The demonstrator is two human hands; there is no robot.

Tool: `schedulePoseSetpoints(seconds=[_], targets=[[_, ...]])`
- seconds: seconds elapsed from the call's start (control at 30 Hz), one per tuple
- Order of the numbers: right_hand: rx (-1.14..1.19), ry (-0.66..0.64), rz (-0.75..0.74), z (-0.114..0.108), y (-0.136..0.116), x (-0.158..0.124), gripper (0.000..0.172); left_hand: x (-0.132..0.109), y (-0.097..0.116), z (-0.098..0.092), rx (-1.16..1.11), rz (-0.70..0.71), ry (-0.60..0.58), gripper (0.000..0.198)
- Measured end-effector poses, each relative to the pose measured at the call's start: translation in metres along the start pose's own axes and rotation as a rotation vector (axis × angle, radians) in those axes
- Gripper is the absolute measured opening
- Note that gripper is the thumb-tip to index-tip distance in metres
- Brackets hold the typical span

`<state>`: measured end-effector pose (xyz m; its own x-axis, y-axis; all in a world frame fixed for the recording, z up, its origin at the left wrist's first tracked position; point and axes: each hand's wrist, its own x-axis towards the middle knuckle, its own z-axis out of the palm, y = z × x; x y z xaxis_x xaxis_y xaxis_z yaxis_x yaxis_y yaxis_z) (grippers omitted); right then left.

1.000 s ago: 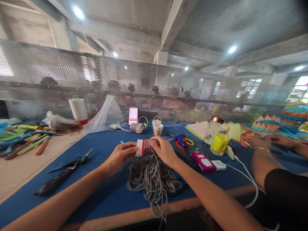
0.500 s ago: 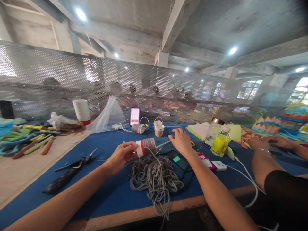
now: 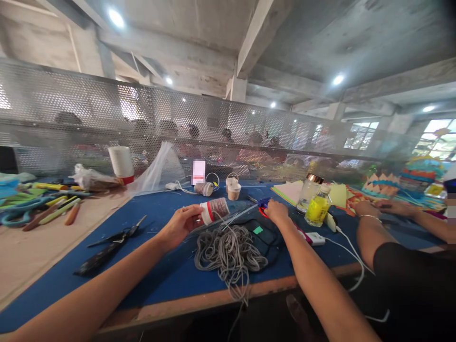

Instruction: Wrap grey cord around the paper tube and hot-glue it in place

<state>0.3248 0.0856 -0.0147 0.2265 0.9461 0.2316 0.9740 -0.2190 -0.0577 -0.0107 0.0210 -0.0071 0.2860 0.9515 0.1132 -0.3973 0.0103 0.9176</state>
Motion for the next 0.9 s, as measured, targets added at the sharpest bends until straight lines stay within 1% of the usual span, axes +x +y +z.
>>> schedulePoseSetpoints(seconds=[0.13, 0.3, 0.47, 0.57, 0.63, 0.7, 0.77, 0.83, 0.87, 0.9], targets=[[0.057, 0.081, 0.014, 0.002, -0.003, 0.001, 0.036, 0.0, 0.0, 0.0, 0.001, 0.006, 0.015, 0.014], [0.201, 0.193, 0.075, -0.005, -0.002, 0.004, 0.037, 0.001, 0.0, -0.002, 0.007, 0.021, 0.038, 0.015], [0.44, 0.314, 0.167, -0.018, 0.008, 0.006, 0.039, 0.002, 0.0, -0.003, 0.004, 0.027, 0.07, 0.015], [0.651, 0.34, 0.181, -0.025, 0.01, 0.008, 0.037, 0.003, -0.001, -0.003, -0.012, 0.031, 0.082, 0.016], [0.831, 0.312, 0.149, -0.028, 0.004, 0.009, 0.037, 0.003, -0.001, -0.002, -0.014, 0.036, 0.084, 0.016], [1.024, 0.248, 0.08, -0.029, -0.009, 0.006, 0.042, 0.003, -0.001, -0.002, -0.009, 0.035, 0.091, 0.016], [1.187, 0.168, -0.016, -0.031, -0.027, -0.001, 0.047, 0.003, -0.002, -0.002, -0.004, 0.032, 0.099, 0.015], [1.29, 0.094, -0.107, -0.034, -0.046, -0.014, 0.05, 0.003, -0.002, -0.002, -0.003, 0.028, 0.102, 0.014], [1.34, 0.046, -0.167, -0.037, -0.056, -0.021, 0.048, 0.003, -0.002, -0.002, -0.006, 0.025, 0.102, 0.013], [1.424, -0.026, -0.264, -0.04, -0.065, -0.03, 0.044, 0.003, -0.002, -0.002, -0.01, 0.022, 0.106, 0.013]])
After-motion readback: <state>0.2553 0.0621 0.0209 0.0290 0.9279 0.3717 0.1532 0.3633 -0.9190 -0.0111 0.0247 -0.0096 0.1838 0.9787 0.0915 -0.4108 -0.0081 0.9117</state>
